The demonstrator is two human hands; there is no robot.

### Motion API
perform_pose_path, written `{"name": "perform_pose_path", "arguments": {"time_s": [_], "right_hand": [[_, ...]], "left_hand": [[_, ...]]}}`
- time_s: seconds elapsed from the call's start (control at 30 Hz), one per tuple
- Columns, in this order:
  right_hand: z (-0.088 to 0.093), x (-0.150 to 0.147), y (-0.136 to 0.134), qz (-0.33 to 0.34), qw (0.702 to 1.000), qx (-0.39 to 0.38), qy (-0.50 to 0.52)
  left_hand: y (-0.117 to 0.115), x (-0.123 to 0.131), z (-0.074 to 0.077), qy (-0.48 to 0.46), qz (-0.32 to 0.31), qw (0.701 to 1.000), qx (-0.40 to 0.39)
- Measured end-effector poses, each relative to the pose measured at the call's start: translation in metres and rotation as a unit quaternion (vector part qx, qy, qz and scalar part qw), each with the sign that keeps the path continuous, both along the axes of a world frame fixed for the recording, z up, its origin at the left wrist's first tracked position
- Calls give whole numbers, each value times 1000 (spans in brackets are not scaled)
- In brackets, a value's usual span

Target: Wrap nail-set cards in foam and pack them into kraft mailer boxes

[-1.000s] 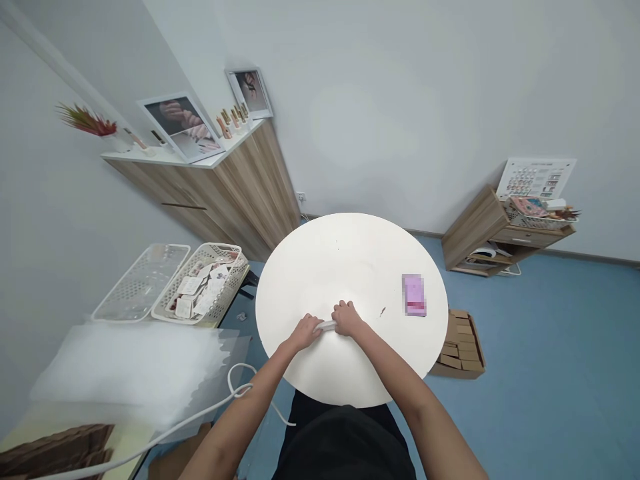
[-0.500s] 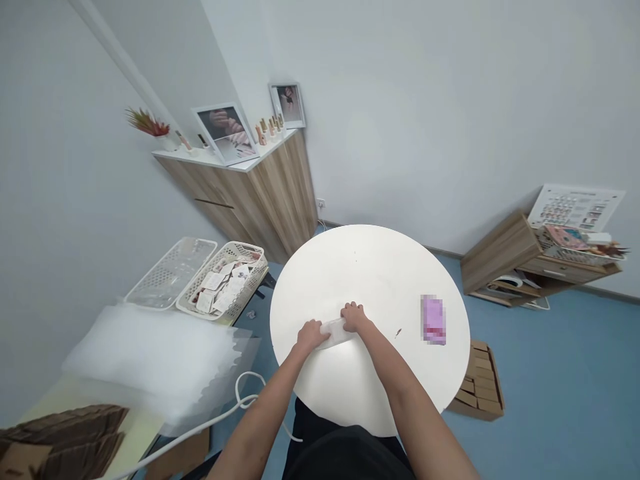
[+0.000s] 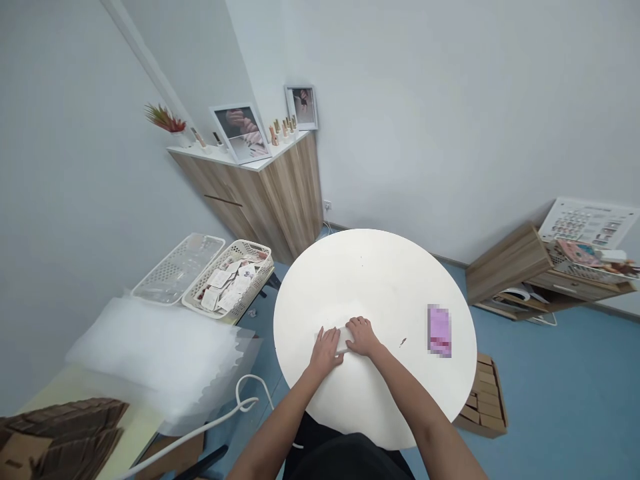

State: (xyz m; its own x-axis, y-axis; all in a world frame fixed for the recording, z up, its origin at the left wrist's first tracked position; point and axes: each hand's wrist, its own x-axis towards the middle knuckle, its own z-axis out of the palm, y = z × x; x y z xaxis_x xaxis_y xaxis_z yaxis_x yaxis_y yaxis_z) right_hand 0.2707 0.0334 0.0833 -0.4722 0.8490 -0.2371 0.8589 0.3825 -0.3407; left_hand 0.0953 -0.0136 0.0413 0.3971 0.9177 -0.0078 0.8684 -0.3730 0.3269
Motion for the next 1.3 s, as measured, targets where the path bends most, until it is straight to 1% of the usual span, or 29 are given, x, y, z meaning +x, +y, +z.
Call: {"name": "perform_pose_path", "arguments": {"time_s": [0.07,0.13,0.2,0.33,0.43,0.47,0.53,0.63,0.67,0.7,0.77,0.8,0.87,0.9,0.97,1.03,1.1,1.13,1.17,1.23,1.3], "right_hand": [[-3,8,-15,3,999,22,28],[-4,14,-26,10,999,23,44],[-3,19,-32,7,998,17,52],[5,20,-28,-23,998,3,50],[11,16,-16,-36,998,-37,30],[12,14,-11,-36,998,-53,20],[13,8,2,-45,996,-75,-9],[12,0,20,-80,991,-96,-52],[11,-1,25,-90,990,-97,-57],[10,-2,29,-98,989,-95,-58],[6,-2,32,-113,988,-89,-55],[4,-1,31,-125,987,-84,-50],[-3,2,25,-158,985,-65,-35],[-8,4,19,-180,982,-48,-25],[-20,9,6,-235,972,-1,0],[-32,15,-10,-303,951,50,31],[-44,22,-27,-390,914,88,76],[-49,24,-36,-438,887,98,105],[-53,26,-44,-485,858,91,141],[-58,26,-59,-573,789,37,219],[-59,21,-69,-636,714,-32,291]], "left_hand": [[10,-7,7,-15,-14,999,-38],[18,-14,14,-28,-26,995,-87],[25,-21,19,-44,-41,988,-143],[36,-31,35,-104,-58,960,-252],[46,-35,50,-139,-57,947,-285],[49,-35,54,-134,-56,949,-281],[53,-33,59,-84,-35,966,-242],[54,-24,57,10,20,988,-152],[52,-20,54,35,28,993,-110],[48,-17,50,56,24,996,-64],[38,-11,37,97,-12,995,34],[32,-10,30,107,-44,991,64],[18,-8,15,122,-77,985,95],[11,-8,10,126,-82,984,96],[1,-8,3,131,-71,985,84],[-4,-8,2,135,-61,987,64],[-3,-6,4,140,-73,986,46],[-2,-4,5,143,-84,985,36],[-1,-2,5,148,-94,984,25],[1,3,1,156,-100,983,1],[1,6,-5,161,-92,983,-16]]}}
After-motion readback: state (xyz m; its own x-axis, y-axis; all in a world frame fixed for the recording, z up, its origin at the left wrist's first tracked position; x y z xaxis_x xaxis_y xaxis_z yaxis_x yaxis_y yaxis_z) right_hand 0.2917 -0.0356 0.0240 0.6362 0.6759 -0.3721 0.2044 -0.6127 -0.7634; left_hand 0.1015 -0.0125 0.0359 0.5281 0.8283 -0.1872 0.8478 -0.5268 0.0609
